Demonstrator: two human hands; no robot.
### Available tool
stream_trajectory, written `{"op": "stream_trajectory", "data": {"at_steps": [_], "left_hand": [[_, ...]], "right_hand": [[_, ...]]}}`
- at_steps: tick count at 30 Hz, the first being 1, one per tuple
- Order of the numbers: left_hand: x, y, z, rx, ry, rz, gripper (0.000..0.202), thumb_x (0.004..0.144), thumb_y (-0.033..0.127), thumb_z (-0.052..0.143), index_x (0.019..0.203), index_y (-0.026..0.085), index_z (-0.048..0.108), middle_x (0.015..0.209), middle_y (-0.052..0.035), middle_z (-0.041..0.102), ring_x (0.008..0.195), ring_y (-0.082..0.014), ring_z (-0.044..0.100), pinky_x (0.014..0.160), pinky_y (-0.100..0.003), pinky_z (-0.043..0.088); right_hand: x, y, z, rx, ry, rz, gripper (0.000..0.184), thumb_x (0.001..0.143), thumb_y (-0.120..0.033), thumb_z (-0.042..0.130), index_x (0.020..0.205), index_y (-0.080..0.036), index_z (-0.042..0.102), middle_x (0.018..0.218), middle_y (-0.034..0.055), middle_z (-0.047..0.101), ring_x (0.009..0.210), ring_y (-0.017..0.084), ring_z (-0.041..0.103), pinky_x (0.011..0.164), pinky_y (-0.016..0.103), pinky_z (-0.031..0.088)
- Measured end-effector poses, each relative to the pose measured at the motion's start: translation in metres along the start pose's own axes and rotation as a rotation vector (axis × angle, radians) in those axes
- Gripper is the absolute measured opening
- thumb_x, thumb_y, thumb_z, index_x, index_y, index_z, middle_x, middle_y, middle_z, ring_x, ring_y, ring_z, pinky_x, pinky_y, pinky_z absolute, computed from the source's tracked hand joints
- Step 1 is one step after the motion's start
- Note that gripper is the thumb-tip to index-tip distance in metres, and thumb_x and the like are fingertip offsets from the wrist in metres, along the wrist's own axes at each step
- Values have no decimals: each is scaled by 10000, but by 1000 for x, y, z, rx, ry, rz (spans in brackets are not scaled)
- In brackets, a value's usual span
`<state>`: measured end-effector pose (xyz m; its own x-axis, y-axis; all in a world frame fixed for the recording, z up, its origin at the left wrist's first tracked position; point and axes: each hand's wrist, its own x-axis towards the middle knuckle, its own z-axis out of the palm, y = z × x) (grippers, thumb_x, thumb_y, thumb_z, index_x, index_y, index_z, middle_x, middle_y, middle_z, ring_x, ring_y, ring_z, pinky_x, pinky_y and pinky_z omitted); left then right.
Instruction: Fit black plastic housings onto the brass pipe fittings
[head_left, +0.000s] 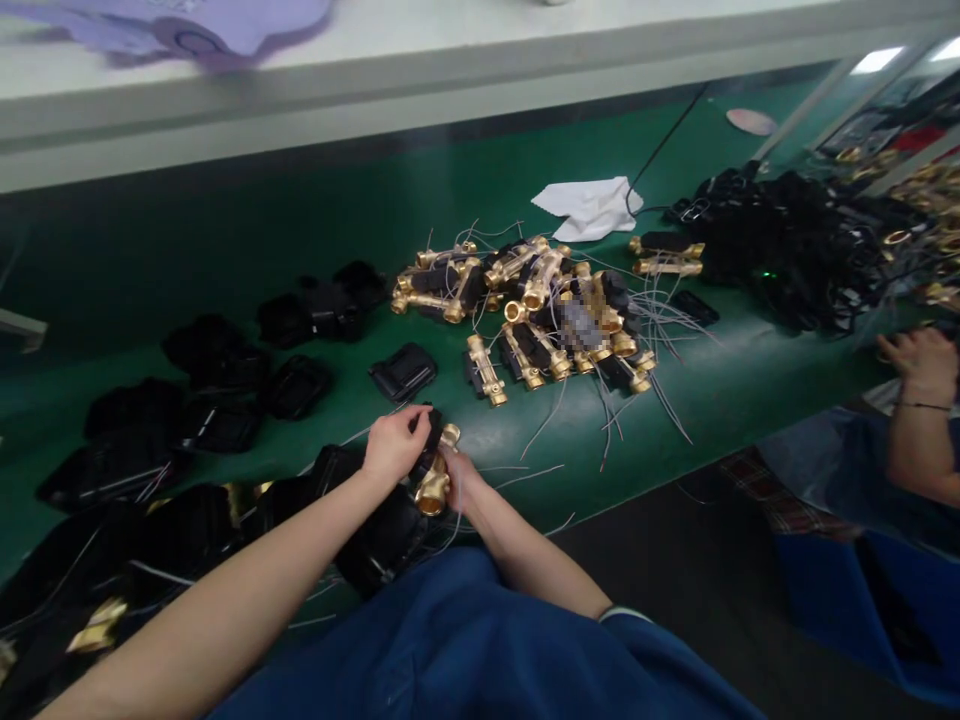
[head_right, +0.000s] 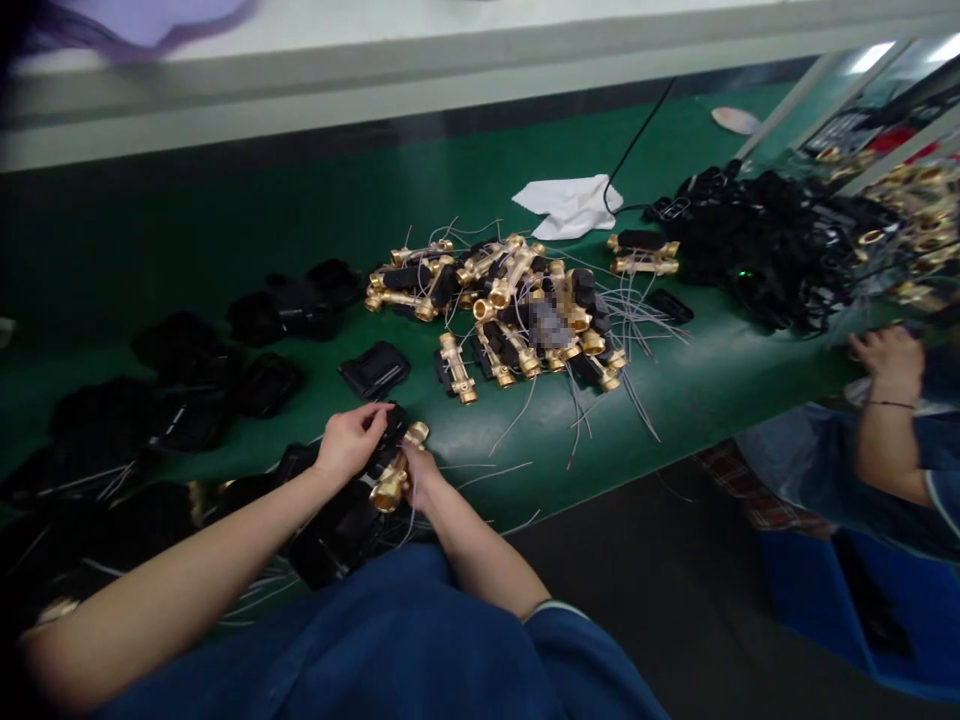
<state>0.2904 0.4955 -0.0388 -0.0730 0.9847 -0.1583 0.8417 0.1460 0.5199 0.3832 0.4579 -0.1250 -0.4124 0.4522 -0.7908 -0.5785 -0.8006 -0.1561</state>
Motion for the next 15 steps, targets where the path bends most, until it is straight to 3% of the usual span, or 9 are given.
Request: {"op": "stream_trajectory", "data": {"at_steps": [2,5,7,9,11,13,15], "left_hand": [[-4,-14,-5,-74,40,-30,342,832,337,412,998,187,671,789,-44,692,736,-210,631,732,-293,468],[-8,-24,-3,-147,124,-97,348,837,338,421,1069,183,629,677,-25,660,640,-192,609,680,-288,462],[-9,-23,3,-244,105,-73,375,837,343,446,1150,180,572,747,-30,677,688,-189,621,707,-286,470],[-13,-19,8,-340,17,10,434,838,352,465,1235,181,500,975,-61,675,867,-201,625,801,-299,471],[-25,-18,8,-350,-36,86,494,846,367,460,1300,175,429,1207,-89,579,1064,-217,559,923,-329,432],[-47,-21,1,-237,-34,139,532,852,396,447,1324,156,391,1302,-112,498,1165,-233,487,1004,-371,375],[-78,-28,-7,-61,-43,202,552,819,452,495,1271,139,449,1291,-137,496,1193,-265,453,1033,-415,343]], "right_hand": [[-4,-5,1,-53,-52,47,287,882,-396,442,766,-155,548,587,-7,578,543,118,556,594,242,471],[-17,-24,-1,-215,-211,167,605,829,-676,278,805,-151,578,652,28,597,604,147,572,607,299,481],[-25,-38,-2,-373,-258,160,630,757,-735,356,847,-157,588,689,31,605,637,163,576,620,343,485],[-30,-49,-4,-537,-206,29,484,684,-616,608,850,-161,588,652,-1,585,602,141,550,606,324,477],[-30,-56,-8,-643,-142,-103,397,605,-439,755,821,-152,585,593,-28,550,551,113,510,571,281,457],[-27,-57,-12,-687,-108,-170,359,598,-380,767,789,-141,579,567,-32,533,529,104,492,544,264,447],[-21,-54,-15,-709,-89,-206,308,659,-384,715,785,-141,573,597,-17,553,549,114,513,550,283,463]]}}
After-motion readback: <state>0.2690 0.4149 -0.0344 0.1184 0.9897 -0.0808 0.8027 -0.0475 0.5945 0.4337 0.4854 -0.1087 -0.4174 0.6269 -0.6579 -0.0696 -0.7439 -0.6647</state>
